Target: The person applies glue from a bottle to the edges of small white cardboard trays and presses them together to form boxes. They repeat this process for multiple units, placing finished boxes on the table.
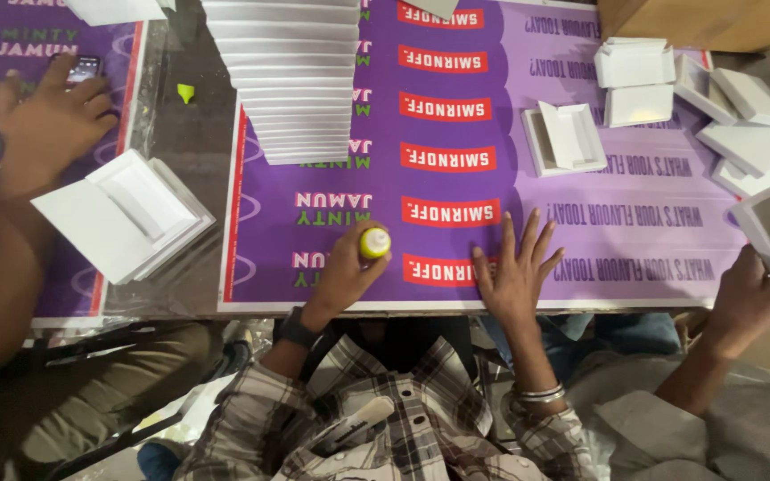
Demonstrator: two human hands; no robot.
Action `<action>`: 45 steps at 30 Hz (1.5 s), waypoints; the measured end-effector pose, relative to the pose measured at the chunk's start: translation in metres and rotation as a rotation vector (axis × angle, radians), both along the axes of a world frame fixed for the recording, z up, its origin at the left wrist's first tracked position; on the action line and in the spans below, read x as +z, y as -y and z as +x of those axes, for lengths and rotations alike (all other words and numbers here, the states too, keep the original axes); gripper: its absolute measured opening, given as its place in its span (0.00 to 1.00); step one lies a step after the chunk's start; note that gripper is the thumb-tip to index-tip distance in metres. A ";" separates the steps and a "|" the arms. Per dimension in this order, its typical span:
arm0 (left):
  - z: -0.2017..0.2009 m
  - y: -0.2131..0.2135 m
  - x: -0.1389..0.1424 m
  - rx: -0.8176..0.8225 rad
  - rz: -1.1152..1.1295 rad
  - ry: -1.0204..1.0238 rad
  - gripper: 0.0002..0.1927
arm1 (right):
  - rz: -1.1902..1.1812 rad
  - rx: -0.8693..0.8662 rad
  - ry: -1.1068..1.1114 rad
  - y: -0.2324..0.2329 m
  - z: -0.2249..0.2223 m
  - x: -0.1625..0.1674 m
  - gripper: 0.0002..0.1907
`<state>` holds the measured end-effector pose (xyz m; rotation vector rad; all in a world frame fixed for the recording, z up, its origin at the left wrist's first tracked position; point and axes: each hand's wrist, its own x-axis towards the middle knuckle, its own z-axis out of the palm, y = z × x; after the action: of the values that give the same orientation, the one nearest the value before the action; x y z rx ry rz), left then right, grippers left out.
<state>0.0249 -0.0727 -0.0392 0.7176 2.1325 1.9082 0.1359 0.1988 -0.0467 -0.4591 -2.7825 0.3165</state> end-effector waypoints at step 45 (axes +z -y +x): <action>0.043 -0.079 0.099 -0.119 0.359 0.411 0.15 | -2.188 0.718 0.027 0.145 0.025 0.055 0.53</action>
<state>0.0676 0.0068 0.0602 0.4435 1.4944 2.1698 0.1609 0.0535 0.0083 0.2673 -1.1776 3.1570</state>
